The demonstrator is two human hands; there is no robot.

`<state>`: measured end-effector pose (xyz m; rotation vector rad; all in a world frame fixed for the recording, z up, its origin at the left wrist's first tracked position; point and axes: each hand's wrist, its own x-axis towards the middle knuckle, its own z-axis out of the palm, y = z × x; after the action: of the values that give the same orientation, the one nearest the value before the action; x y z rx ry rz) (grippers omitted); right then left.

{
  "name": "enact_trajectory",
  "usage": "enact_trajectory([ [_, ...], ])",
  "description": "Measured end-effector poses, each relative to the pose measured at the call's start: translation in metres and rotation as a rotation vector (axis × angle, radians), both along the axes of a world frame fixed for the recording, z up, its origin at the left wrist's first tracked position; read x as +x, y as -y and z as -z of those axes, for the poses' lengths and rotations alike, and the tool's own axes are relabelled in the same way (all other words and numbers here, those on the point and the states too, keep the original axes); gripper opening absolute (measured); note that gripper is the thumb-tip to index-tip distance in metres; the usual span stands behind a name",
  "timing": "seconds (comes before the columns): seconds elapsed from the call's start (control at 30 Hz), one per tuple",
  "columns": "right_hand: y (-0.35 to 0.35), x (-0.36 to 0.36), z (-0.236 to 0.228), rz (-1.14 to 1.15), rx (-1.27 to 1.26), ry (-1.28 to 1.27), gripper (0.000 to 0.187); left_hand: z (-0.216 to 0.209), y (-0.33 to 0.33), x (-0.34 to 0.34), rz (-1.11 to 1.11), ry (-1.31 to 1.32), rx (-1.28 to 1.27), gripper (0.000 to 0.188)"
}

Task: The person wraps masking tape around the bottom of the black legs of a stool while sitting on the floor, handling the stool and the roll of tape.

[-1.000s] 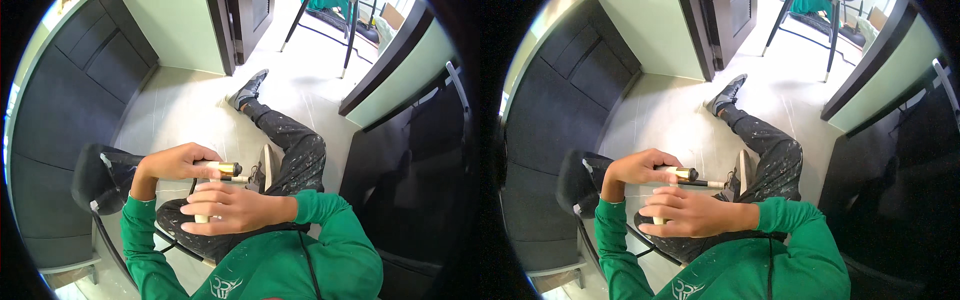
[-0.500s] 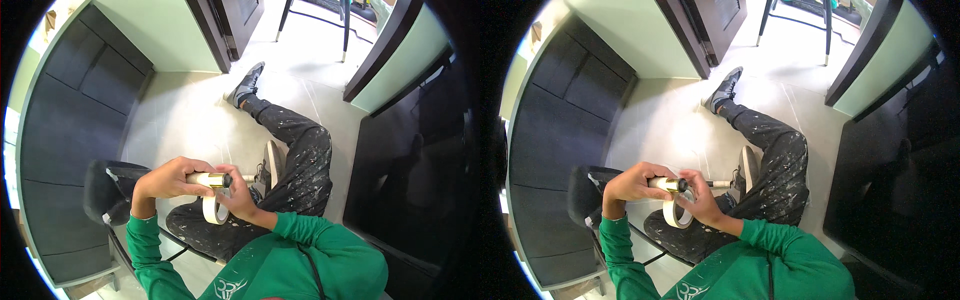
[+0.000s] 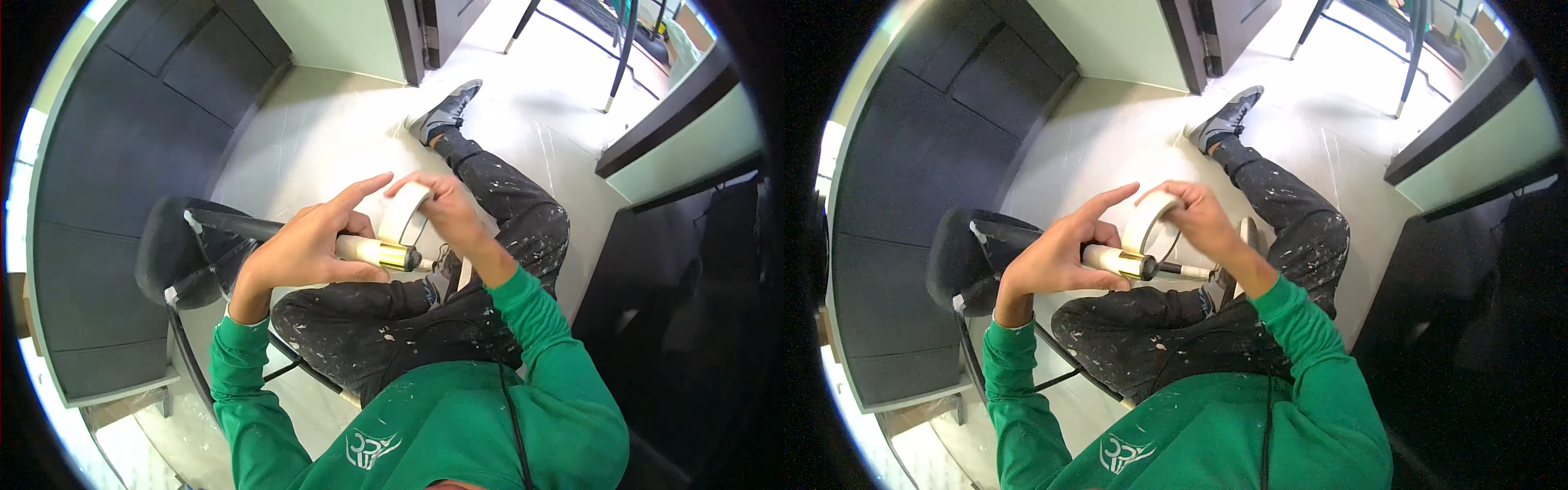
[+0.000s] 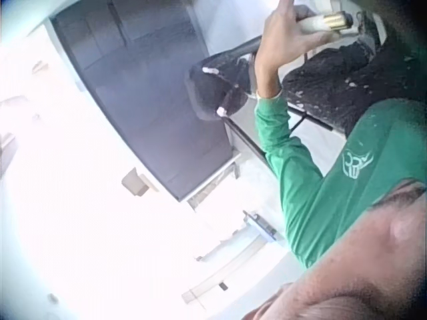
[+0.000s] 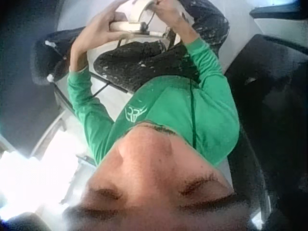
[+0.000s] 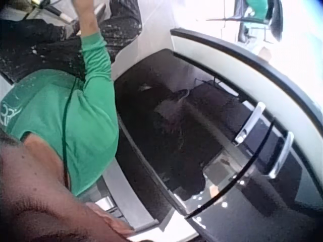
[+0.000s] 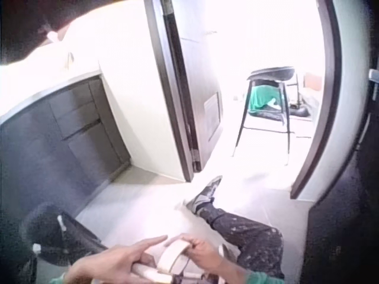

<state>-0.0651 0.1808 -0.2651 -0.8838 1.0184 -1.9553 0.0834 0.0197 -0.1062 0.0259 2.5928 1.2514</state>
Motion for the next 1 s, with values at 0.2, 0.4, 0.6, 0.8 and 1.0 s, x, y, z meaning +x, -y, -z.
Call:
enact_trajectory([
  [0.2, 0.018, -0.056, -0.061, 0.038, -0.03, 0.028, 0.009, 0.005, 0.009, -0.001, -0.042, 0.089, 0.169, 0.102],
  [0.4, 0.024, -0.038, -0.139, -0.094, -0.109, -0.307, 0.017, 0.012, 0.019, -0.007, 0.051, 0.183, 0.293, 0.058],
  [0.6, 0.003, 0.017, -0.193, -0.114, -0.196, -0.809, 0.023, 0.014, 0.042, 0.005, 0.228, -0.019, 0.356, 0.048],
  [0.8, -0.027, 0.092, -0.153, 0.059, -0.375, -1.437, 0.017, 0.004, 0.027, -0.024, 0.188, 0.201, 0.538, 0.036],
  [1.0, -0.048, 0.111, -0.087, 0.428, -0.322, -1.628, 0.02, 0.004, 0.017, -0.015, 0.218, 0.228, 0.27, 0.04],
])
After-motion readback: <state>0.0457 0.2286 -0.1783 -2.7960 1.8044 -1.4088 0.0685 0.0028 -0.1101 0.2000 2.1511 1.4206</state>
